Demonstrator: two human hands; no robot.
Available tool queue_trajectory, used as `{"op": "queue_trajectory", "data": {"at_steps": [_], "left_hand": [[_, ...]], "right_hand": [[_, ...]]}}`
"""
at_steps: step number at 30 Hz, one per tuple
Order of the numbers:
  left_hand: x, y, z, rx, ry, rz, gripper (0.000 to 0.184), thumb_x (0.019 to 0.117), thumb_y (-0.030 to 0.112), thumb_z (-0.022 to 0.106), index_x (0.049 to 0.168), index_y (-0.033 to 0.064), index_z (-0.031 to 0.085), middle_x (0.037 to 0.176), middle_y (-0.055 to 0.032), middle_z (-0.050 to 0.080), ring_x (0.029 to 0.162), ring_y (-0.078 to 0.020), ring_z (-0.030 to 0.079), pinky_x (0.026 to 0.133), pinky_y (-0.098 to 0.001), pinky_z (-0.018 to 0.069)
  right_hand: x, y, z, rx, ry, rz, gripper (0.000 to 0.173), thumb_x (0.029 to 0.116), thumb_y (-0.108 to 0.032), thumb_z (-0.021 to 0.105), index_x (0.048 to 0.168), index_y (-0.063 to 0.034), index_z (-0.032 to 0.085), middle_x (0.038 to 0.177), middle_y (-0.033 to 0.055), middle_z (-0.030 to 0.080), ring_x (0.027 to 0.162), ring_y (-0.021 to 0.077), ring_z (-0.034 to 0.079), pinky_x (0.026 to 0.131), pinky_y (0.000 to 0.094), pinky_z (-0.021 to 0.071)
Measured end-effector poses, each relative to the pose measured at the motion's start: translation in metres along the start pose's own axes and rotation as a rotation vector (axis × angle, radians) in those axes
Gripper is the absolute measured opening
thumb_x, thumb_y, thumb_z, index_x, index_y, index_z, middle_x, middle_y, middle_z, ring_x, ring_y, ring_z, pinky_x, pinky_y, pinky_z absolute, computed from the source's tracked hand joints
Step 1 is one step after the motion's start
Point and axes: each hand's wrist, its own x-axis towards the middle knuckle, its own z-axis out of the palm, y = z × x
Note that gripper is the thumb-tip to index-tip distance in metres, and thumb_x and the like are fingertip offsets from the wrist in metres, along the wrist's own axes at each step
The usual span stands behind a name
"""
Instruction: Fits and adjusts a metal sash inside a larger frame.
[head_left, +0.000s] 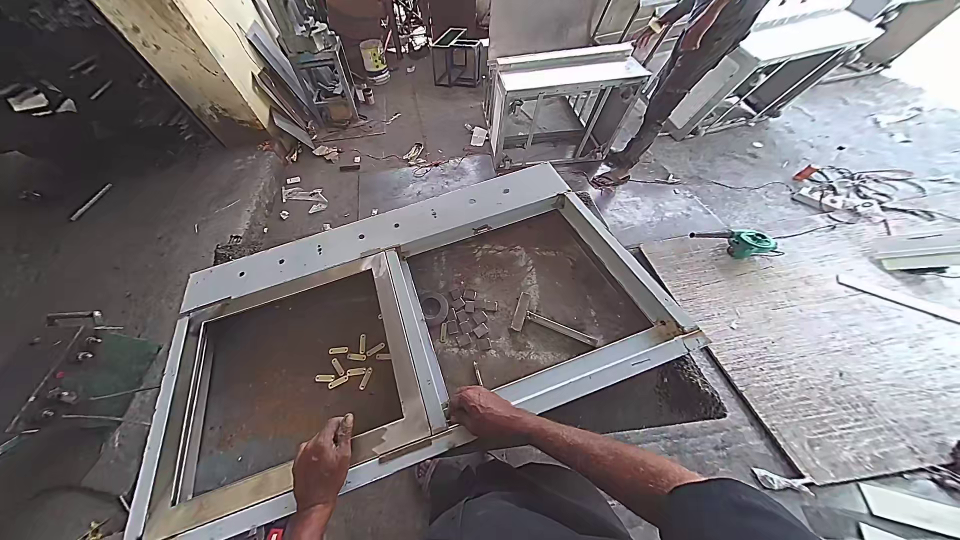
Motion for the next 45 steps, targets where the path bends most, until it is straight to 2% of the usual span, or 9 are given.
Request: {"op": "queue_trajectory", "data": {"at_steps": [5, 11, 17, 22, 28, 31, 35, 41, 45], "left_hand": [[0.000, 0.000, -0.002, -0.008, -0.002, -0.011, 0.073, 0.1040, 0.063, 0.026, 0.100, 0.0115, 0.077, 0.083, -0.0116, 0.075, 0.082, -0.0310, 0.074, 0.078, -0.0584, 0.0554], [0.002, 0.001, -0.001, -0.007, -0.013, -0.009, 0.073, 0.1040, 0.064, 0.024, 0.099, 0.0124, 0.076, 0.081, -0.0109, 0.074, 0.081, -0.0303, 0.073, 0.077, -0.0566, 0.0555], [0.002, 0.001, -0.003, 0.005, -0.023, -0.014, 0.072, 0.1043, 0.064, 0.024, 0.102, 0.0138, 0.076, 0.085, -0.0093, 0.076, 0.084, -0.0277, 0.074, 0.081, -0.0553, 0.0557], [0.002, 0.002, -0.003, 0.006, -0.013, -0.011, 0.072, 0.1045, 0.063, 0.024, 0.099, 0.0136, 0.076, 0.083, -0.0085, 0.075, 0.083, -0.0269, 0.074, 0.080, -0.0534, 0.0562], [0.001, 0.003, -0.005, -0.005, -0.019, -0.020, 0.070, 0.1047, 0.063, 0.026, 0.102, 0.0144, 0.077, 0.084, -0.0077, 0.076, 0.084, -0.0256, 0.074, 0.083, -0.0523, 0.0564], [0.001, 0.002, -0.005, -0.006, -0.010, -0.018, 0.071, 0.1046, 0.064, 0.025, 0.102, 0.0150, 0.077, 0.083, -0.0074, 0.075, 0.083, -0.0258, 0.074, 0.082, -0.0519, 0.0565], [-0.001, 0.000, -0.003, -0.010, 0.016, -0.002, 0.072, 0.1044, 0.063, 0.025, 0.100, 0.0137, 0.076, 0.083, -0.0095, 0.075, 0.081, -0.0283, 0.074, 0.079, -0.0548, 0.0556], [-0.001, 0.000, -0.004, -0.048, -0.059, 0.003, 0.071, 0.1060, 0.060, 0.027, 0.106, 0.0070, 0.075, 0.091, -0.0194, 0.075, 0.088, -0.0417, 0.073, 0.079, -0.0663, 0.0526], [0.001, 0.001, -0.007, -0.044, -0.088, -0.001, 0.068, 0.1071, 0.057, 0.028, 0.107, 0.0080, 0.075, 0.092, -0.0179, 0.075, 0.089, -0.0399, 0.073, 0.080, -0.0653, 0.0528]], "right_hand": [[0.001, 0.005, -0.006, 0.051, -0.028, -0.087, 0.024, 0.1031, -0.019, 0.056, 0.103, -0.0022, 0.073, 0.102, 0.0160, 0.070, 0.102, 0.0297, 0.067, 0.094, 0.0491, 0.0498], [0.002, 0.001, -0.002, 0.003, 0.002, 0.020, 0.024, 0.1029, -0.021, 0.055, 0.105, -0.0049, 0.074, 0.105, 0.0153, 0.071, 0.104, 0.0299, 0.067, 0.097, 0.0493, 0.0503], [0.002, 0.006, -0.008, 0.073, -0.047, -0.059, 0.024, 0.1025, -0.020, 0.056, 0.104, -0.0032, 0.073, 0.101, 0.0152, 0.071, 0.100, 0.0286, 0.067, 0.094, 0.0495, 0.0500], [0.001, 0.003, 0.000, 0.022, 0.022, 0.025, 0.024, 0.1022, -0.022, 0.056, 0.105, -0.0062, 0.074, 0.104, 0.0128, 0.071, 0.104, 0.0270, 0.067, 0.096, 0.0468, 0.0506], [0.003, 0.003, -0.008, 0.024, -0.101, -0.019, 0.025, 0.1043, -0.020, 0.054, 0.108, -0.0032, 0.072, 0.105, 0.0156, 0.069, 0.104, 0.0289, 0.066, 0.096, 0.0485, 0.0489], [0.001, 0.005, -0.008, 0.059, -0.063, -0.027, 0.025, 0.1038, -0.020, 0.055, 0.109, -0.0034, 0.073, 0.108, 0.0152, 0.070, 0.106, 0.0275, 0.065, 0.098, 0.0468, 0.0486], [0.003, 0.002, 0.000, 0.022, 0.013, 0.004, 0.023, 0.1024, -0.019, 0.055, 0.107, -0.0039, 0.073, 0.108, 0.0153, 0.070, 0.107, 0.0293, 0.066, 0.099, 0.0479, 0.0497], [0.001, 0.002, -0.006, 0.022, -0.061, -0.057, 0.023, 0.1035, -0.017, 0.056, 0.105, -0.0014, 0.072, 0.102, 0.0180, 0.071, 0.102, 0.0338, 0.067, 0.093, 0.0550, 0.0499], [0.003, 0.008, -0.006, 0.065, 0.004, -0.098, 0.022, 0.1024, -0.017, 0.058, 0.104, -0.0030, 0.074, 0.101, 0.0157, 0.072, 0.101, 0.0310, 0.068, 0.093, 0.0528, 0.0508]]}}
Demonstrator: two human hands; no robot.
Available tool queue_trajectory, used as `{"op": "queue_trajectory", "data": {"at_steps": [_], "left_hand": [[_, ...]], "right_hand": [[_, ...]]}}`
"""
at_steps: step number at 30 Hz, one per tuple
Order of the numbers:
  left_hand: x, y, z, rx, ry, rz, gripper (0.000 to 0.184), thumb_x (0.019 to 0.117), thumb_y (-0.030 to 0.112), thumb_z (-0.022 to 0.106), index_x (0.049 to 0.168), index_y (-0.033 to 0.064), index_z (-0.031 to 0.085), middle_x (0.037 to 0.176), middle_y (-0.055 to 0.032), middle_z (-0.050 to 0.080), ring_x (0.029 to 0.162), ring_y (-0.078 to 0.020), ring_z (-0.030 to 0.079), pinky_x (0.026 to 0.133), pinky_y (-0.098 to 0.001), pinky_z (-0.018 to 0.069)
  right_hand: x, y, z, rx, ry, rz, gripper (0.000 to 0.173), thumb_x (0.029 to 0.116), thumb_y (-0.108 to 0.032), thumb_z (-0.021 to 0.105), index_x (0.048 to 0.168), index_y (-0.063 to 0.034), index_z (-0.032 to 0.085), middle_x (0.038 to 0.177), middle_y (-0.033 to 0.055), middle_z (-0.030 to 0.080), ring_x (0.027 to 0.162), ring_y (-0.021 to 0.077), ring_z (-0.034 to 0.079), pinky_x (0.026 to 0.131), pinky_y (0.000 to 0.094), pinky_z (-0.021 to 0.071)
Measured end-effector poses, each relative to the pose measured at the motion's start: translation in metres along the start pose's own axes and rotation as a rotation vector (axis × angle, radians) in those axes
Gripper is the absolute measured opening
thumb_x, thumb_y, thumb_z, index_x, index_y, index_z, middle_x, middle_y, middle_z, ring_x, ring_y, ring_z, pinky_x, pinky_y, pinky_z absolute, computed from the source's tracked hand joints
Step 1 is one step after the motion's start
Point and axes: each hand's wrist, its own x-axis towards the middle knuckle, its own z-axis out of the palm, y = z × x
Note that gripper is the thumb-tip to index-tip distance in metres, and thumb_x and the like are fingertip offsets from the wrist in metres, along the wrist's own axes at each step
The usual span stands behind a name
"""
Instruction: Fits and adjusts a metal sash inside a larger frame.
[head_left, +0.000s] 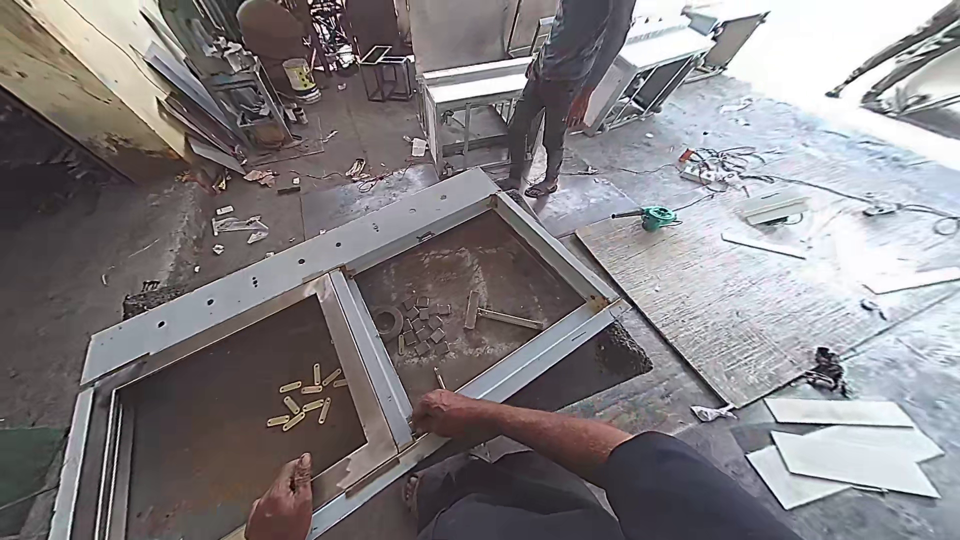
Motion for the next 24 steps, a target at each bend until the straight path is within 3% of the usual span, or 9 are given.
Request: {"op": "queue_trajectory", "data": {"at_steps": [4, 9, 16, 22, 24], "left_hand": [[0.000, -0.002, 0.001, 0.009, -0.038, -0.017, 0.067, 0.1079, 0.056, 0.028, 0.109, 0.0073, 0.075, 0.093, -0.0191, 0.075, 0.091, -0.0405, 0.072, 0.081, -0.0658, 0.0524], [-0.001, -0.002, 0.000, 0.014, -0.046, -0.020, 0.068, 0.1071, 0.057, 0.027, 0.110, 0.0076, 0.074, 0.092, -0.0188, 0.075, 0.090, -0.0398, 0.073, 0.080, -0.0654, 0.0530], [-0.002, 0.003, -0.001, 0.055, -0.040, -0.052, 0.068, 0.1067, 0.058, 0.028, 0.107, 0.0083, 0.075, 0.092, -0.0194, 0.075, 0.092, -0.0420, 0.072, 0.082, -0.0652, 0.0529], [-0.002, 0.005, -0.002, 0.062, -0.026, -0.039, 0.070, 0.1058, 0.059, 0.027, 0.103, 0.0076, 0.075, 0.087, -0.0179, 0.075, 0.088, -0.0396, 0.073, 0.081, -0.0634, 0.0532], [-0.001, 0.005, 0.000, 0.066, -0.001, -0.042, 0.073, 0.1047, 0.062, 0.026, 0.102, 0.0082, 0.076, 0.087, -0.0172, 0.075, 0.087, -0.0383, 0.073, 0.082, -0.0628, 0.0534]], "right_hand": [[-0.003, -0.005, 0.008, -0.038, 0.050, 0.055, 0.021, 0.1016, -0.017, 0.058, 0.103, -0.0038, 0.073, 0.102, 0.0157, 0.071, 0.102, 0.0315, 0.067, 0.094, 0.0516, 0.0515], [-0.003, -0.010, -0.002, -0.020, -0.058, 0.042, 0.023, 0.1035, -0.018, 0.056, 0.106, -0.0017, 0.072, 0.103, 0.0175, 0.071, 0.102, 0.0330, 0.067, 0.093, 0.0549, 0.0501], [-0.004, -0.008, 0.006, -0.018, 0.030, 0.068, 0.021, 0.1014, -0.017, 0.058, 0.104, -0.0025, 0.073, 0.102, 0.0170, 0.071, 0.102, 0.0329, 0.067, 0.093, 0.0536, 0.0508], [0.003, -0.009, -0.011, -0.034, -0.150, 0.025, 0.024, 0.1040, -0.018, 0.056, 0.107, -0.0009, 0.073, 0.103, 0.0187, 0.071, 0.103, 0.0339, 0.067, 0.094, 0.0556, 0.0485], [0.002, -0.007, -0.009, -0.037, -0.126, 0.024, 0.024, 0.1036, -0.018, 0.056, 0.106, -0.0013, 0.073, 0.102, 0.0184, 0.071, 0.102, 0.0339, 0.067, 0.093, 0.0557, 0.0492]]}}
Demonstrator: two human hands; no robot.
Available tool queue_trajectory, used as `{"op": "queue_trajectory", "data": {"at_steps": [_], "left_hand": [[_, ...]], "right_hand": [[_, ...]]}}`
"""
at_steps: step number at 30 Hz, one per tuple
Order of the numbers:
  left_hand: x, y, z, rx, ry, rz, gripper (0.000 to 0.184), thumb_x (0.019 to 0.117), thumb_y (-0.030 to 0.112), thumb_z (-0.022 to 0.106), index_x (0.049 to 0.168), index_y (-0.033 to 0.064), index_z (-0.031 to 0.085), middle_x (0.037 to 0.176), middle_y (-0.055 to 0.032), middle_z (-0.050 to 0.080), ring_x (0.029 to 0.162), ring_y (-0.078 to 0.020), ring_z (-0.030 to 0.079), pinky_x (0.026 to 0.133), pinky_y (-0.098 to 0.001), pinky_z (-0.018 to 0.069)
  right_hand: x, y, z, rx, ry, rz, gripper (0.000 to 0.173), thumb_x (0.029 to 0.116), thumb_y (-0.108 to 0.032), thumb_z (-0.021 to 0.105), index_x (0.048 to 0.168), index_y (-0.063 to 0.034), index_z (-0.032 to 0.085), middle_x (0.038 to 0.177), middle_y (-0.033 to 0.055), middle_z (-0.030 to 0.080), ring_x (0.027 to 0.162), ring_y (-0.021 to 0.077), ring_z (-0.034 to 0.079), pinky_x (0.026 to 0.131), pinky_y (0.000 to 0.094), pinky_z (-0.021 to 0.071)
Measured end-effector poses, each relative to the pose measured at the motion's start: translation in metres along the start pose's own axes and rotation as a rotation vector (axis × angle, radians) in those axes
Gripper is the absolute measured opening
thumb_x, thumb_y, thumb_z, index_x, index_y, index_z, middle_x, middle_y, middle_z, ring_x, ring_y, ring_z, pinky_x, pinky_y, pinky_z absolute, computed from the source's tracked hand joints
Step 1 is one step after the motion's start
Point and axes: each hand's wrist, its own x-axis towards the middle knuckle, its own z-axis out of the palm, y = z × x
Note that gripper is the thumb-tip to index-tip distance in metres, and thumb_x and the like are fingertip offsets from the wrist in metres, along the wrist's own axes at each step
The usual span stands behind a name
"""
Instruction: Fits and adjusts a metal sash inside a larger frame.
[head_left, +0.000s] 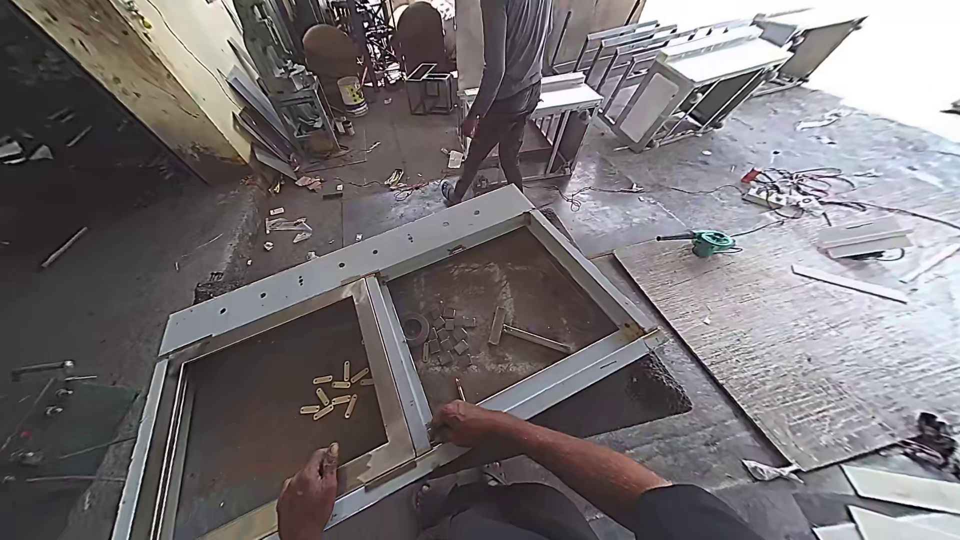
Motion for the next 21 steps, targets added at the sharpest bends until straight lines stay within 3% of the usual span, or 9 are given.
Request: {"op": "queue_trajectory", "data": {"at_steps": [3, 5, 9, 12, 14, 16, 19, 21], "left_hand": [[-0.001, 0.000, 0.002, 0.021, 0.023, -0.009, 0.074, 0.1042, 0.064, 0.024, 0.101, 0.0114, 0.076, 0.086, -0.0135, 0.075, 0.087, -0.0333, 0.074, 0.083, -0.0581, 0.0543], [0.000, 0.001, 0.002, 0.019, 0.027, -0.007, 0.073, 0.1042, 0.064, 0.025, 0.101, 0.0121, 0.076, 0.085, -0.0123, 0.076, 0.086, -0.0315, 0.074, 0.084, -0.0569, 0.0546], [0.001, -0.001, 0.002, -0.010, 0.066, 0.041, 0.070, 0.1052, 0.061, 0.026, 0.103, 0.0130, 0.077, 0.087, -0.0093, 0.077, 0.086, -0.0277, 0.074, 0.084, -0.0536, 0.0557], [0.000, -0.007, 0.003, -0.145, 0.134, 0.111, 0.060, 0.1036, 0.059, 0.036, 0.105, 0.0154, 0.077, 0.090, -0.0032, 0.077, 0.086, -0.0199, 0.073, 0.084, -0.0485, 0.0561], [-0.001, -0.014, 0.009, -0.307, 0.187, 0.152, 0.048, 0.1007, 0.055, 0.050, 0.109, 0.0160, 0.077, 0.099, 0.0013, 0.077, 0.094, -0.0140, 0.073, 0.089, -0.0453, 0.0564], [-0.008, -0.019, 0.008, -0.498, 0.177, 0.190, 0.038, 0.0971, 0.045, 0.064, 0.113, 0.0123, 0.076, 0.109, -0.0010, 0.076, 0.105, -0.0144, 0.071, 0.098, -0.0436, 0.0558], [-0.024, -0.020, -0.014, -0.752, 0.005, 0.309, 0.035, 0.0940, 0.033, 0.073, 0.119, 0.0091, 0.075, 0.118, -0.0029, 0.074, 0.114, -0.0113, 0.068, 0.104, -0.0347, 0.0554], [-0.032, -0.026, -0.035, -0.876, -0.172, 0.458, 0.038, 0.0941, 0.027, 0.075, 0.125, 0.0055, 0.072, 0.126, -0.0059, 0.073, 0.121, -0.0115, 0.067, 0.108, -0.0337, 0.0532]], "right_hand": [[-0.016, 0.001, 0.005, -0.087, 0.090, 0.096, 0.026, 0.1049, -0.023, 0.052, 0.110, -0.0054, 0.072, 0.111, 0.0158, 0.070, 0.110, 0.0328, 0.066, 0.097, 0.0540, 0.0504], [-0.039, -0.002, 0.009, -0.188, 0.261, 0.177, 0.028, 0.1054, -0.028, 0.050, 0.111, -0.0116, 0.072, 0.113, 0.0103, 0.071, 0.110, 0.0281, 0.067, 0.095, 0.0501, 0.0515], [-0.084, -0.013, 0.017, -0.135, 0.627, 0.318, 0.027, 0.1055, -0.028, 0.052, 0.111, -0.0127, 0.073, 0.102, 0.0066, 0.073, 0.098, 0.0227, 0.071, 0.088, 0.0457, 0.0545], [-0.091, -0.033, 0.029, 0.063, 0.762, 0.322, 0.020, 0.1029, -0.025, 0.056, 0.110, -0.0142, 0.071, 0.090, -0.0037, 0.075, 0.077, 0.0087, 0.071, 0.075, 0.0334, 0.0602], [-0.077, -0.056, 0.039, 0.130, 0.784, 0.300, 0.017, 0.1006, -0.025, 0.060, 0.110, -0.0141, 0.070, 0.090, -0.0056, 0.075, 0.078, 0.0048, 0.072, 0.075, 0.0286, 0.0616], [-0.050, -0.080, 0.058, 0.197, 0.783, 0.262, 0.015, 0.0975, -0.023, 0.065, 0.107, -0.0134, 0.071, 0.094, -0.0044, 0.075, 0.083, 0.0041, 0.071, 0.077, 0.0262, 0.0611], [-0.001, -0.119, 0.084, 0.246, 0.755, 0.148, 0.013, 0.0951, -0.021, 0.069, 0.104, -0.0124, 0.073, 0.101, -0.0009, 0.072, 0.092, 0.0054, 0.070, 0.083, 0.0242, 0.0611], [0.030, -0.147, 0.099, 0.180, 0.745, 0.098, 0.013, 0.0953, -0.023, 0.068, 0.103, -0.0148, 0.073, 0.096, -0.0045, 0.074, 0.088, 0.0044, 0.070, 0.079, 0.0253, 0.0594]]}}
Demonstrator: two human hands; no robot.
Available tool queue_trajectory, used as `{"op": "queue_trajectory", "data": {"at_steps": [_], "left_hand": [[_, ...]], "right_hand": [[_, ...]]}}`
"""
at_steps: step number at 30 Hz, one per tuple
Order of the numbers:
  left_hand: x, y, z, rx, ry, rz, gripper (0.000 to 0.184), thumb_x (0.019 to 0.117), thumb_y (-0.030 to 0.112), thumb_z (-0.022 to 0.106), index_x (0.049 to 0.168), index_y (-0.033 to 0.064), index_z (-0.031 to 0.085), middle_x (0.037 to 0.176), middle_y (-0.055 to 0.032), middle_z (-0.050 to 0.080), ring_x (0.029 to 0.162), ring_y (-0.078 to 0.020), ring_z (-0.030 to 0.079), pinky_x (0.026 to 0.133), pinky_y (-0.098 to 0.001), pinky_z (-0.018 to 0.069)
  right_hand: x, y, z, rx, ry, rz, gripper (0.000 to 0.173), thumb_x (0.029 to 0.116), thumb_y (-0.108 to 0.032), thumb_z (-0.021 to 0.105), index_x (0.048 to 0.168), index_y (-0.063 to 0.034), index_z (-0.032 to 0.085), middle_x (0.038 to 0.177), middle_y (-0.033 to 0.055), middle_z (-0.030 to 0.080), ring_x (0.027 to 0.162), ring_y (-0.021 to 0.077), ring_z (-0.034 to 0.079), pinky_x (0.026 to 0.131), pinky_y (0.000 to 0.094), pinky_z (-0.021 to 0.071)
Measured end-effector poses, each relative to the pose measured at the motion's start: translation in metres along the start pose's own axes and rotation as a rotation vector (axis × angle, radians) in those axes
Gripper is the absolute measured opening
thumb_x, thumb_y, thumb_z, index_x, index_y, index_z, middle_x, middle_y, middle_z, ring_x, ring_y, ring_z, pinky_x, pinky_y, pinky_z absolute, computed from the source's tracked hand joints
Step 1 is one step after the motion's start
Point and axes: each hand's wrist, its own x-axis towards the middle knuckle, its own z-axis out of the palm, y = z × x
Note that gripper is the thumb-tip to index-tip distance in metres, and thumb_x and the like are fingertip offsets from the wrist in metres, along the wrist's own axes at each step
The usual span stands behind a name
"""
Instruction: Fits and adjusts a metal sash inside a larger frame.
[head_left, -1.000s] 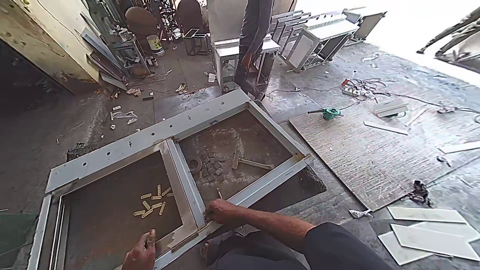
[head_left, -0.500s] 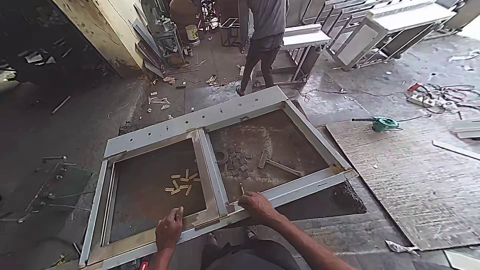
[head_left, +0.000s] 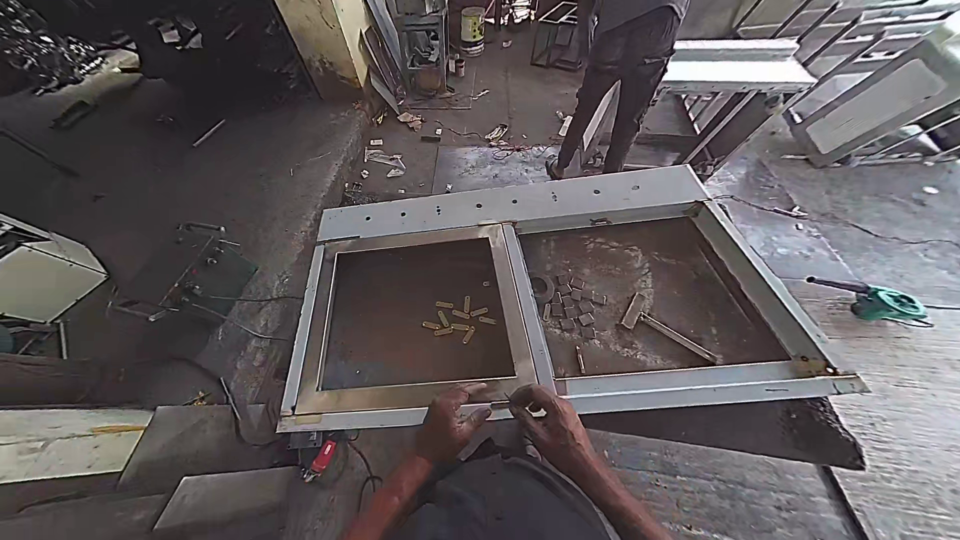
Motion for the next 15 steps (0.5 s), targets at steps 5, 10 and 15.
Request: {"op": "queue_trajectory", "data": {"at_steps": [5, 10, 15], "left_hand": [[-0.028, 0.003, -0.046, -0.328, -0.177, -0.077, 0.033, 0.0978, 0.014, 0.069, 0.128, 0.0000, 0.069, 0.117, -0.0080, 0.075, 0.108, -0.0103, 0.072, 0.101, -0.0318, 0.0578], [-0.060, -0.019, -0.095, -0.255, -0.109, -0.095, 0.032, 0.1030, 0.022, 0.063, 0.128, 0.0040, 0.070, 0.097, -0.0060, 0.078, 0.082, -0.0088, 0.073, 0.081, -0.0308, 0.0613], [-0.090, -0.026, -0.129, -0.241, -0.108, -0.101, 0.022, 0.1013, 0.013, 0.064, 0.117, 0.0016, 0.073, 0.097, -0.0105, 0.077, 0.084, -0.0142, 0.074, 0.083, -0.0343, 0.0603]], "right_hand": [[0.019, -0.054, 0.071, 0.045, -0.113, 0.029, 0.042, 0.0928, -0.016, 0.071, 0.133, -0.0136, 0.062, 0.089, -0.0076, 0.075, 0.074, 0.0044, 0.070, 0.070, 0.0270, 0.0613], [0.031, -0.080, 0.111, 0.111, -0.135, -0.010, 0.016, 0.0994, -0.025, 0.065, 0.107, -0.0136, 0.073, 0.083, -0.0073, 0.075, 0.070, 0.0040, 0.071, 0.065, 0.0244, 0.0616], [0.034, -0.096, 0.122, 0.259, -0.161, 0.001, 0.022, 0.1024, -0.027, 0.058, 0.100, -0.0096, 0.071, 0.084, -0.0042, 0.073, 0.074, 0.0076, 0.071, 0.069, 0.0252, 0.0618]]}}
